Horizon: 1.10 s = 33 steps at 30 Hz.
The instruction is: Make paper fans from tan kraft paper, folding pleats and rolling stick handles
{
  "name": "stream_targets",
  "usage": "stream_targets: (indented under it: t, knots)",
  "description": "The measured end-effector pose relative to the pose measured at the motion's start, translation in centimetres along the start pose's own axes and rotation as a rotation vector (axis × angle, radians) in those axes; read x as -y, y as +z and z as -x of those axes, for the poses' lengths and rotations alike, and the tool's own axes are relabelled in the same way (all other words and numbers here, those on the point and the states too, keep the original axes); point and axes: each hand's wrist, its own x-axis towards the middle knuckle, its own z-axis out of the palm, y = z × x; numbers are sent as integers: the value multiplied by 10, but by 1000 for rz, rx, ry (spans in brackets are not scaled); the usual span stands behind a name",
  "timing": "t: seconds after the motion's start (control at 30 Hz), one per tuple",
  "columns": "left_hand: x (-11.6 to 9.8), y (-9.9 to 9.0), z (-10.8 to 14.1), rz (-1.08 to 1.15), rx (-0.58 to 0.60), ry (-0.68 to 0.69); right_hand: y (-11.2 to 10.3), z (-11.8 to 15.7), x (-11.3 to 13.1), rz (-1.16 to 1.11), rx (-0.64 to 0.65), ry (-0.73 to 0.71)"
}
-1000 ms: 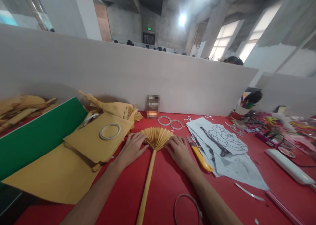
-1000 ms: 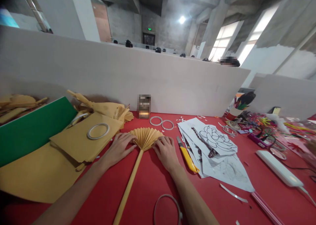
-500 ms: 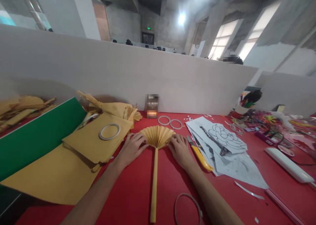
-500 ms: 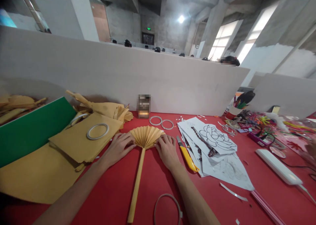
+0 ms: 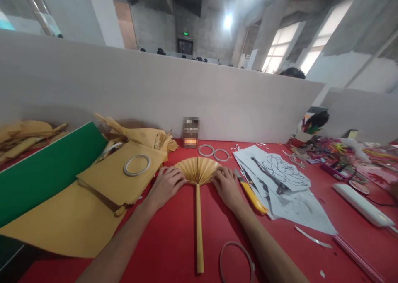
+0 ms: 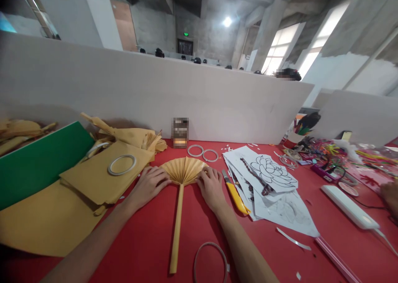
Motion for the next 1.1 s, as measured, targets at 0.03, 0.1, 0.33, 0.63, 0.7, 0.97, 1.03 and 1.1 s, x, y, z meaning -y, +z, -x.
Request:
stream_targets:
  t: [0.03,0.1,0.33,0.63,0.7,0.97,1.03,1.1]
  knots:
    - [0,0,0,-4,-5,-3,0,0,-1,3,-3,-1]
    - [0,-1,0,-10,-12,-7,1,0,-2,5,-10,1]
    - [2,-2,0,-23,-29,-3,-1,-2,-5,12,-30,-14]
    - [2,-4,2,-44,-67,-1,-2,-1,-4,3,-38,-13]
    - [2,-4,1,-44,-80,-5,-4,-2,-4,13,-50,-13]
    - [-5,-12,1,-103,-182,13,-15,-3,2,12,-192,-15]
    - [-5,-12,1,-107,-200,-5,-17,-4,4,21,-214,-18]
    - [-4,-10,2,-100,-180,-13,-17,-4,5,34,-192,-26]
